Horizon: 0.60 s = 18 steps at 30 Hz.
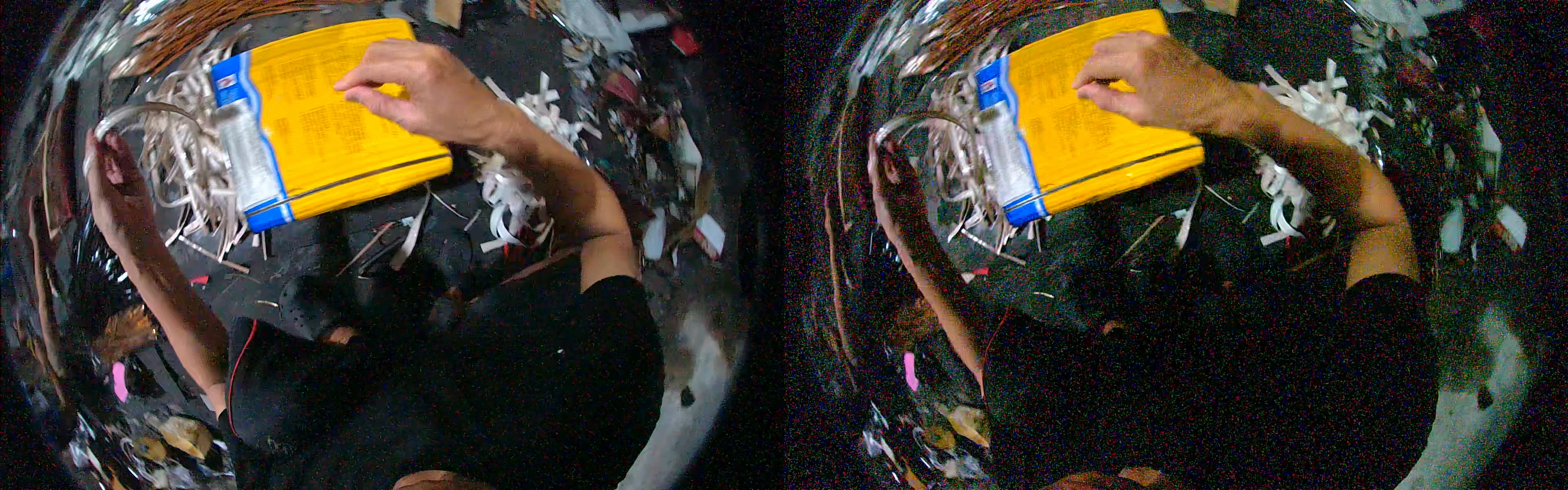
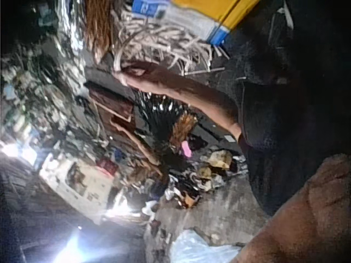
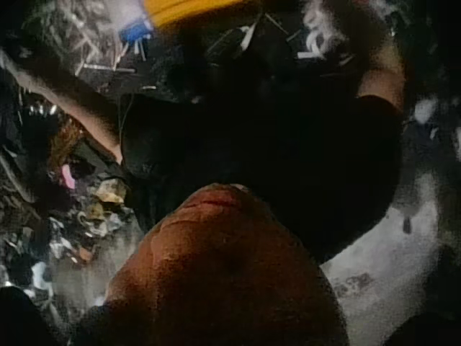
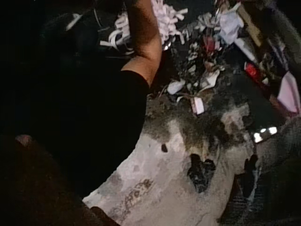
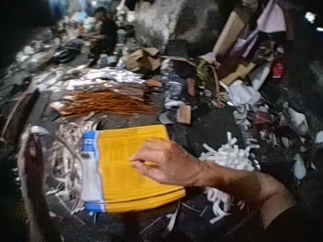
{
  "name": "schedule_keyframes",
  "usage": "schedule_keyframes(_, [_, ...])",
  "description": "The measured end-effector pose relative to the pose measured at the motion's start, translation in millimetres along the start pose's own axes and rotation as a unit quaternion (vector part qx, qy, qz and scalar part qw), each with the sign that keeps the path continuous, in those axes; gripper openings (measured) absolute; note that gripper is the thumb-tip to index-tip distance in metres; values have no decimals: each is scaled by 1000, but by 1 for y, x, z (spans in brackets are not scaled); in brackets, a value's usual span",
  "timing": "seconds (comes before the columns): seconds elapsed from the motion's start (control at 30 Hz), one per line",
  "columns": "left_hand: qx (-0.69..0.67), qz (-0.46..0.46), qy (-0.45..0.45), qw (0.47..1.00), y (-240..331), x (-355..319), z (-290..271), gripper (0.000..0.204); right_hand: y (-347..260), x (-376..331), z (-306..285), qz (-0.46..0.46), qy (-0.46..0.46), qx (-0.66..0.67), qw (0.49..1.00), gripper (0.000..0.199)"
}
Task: The person sits on the floor and repeatedly picks up white strips, folds or aligns them, and places them into a yellow and blue box. The person also briefly handles a plastic bag and a small white object before returning to the strips.
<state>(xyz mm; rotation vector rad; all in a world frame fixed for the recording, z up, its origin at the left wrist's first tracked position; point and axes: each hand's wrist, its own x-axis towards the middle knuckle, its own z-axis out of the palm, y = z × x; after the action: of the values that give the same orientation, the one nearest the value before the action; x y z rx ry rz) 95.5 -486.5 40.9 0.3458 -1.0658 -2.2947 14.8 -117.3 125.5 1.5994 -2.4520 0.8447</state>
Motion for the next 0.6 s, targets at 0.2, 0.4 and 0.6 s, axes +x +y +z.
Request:
schedule_keyframes(0.2, [255, -201, -112, 939, -27, -18, 17, 59, 31, -102, -49, 182, 56, -111, 975, 21])
schedule_keyframes(0.4, [335, -30, -65, 940, -28, -80, 20, 31, 60, -212, 29, 294, -315, -36, 902, 17])
schedule_keyframes(0.6, [359, -32, -84, 929, -11, -111, 67, 22, 120, -288, 139, 41, -286, 11, 957, 27])
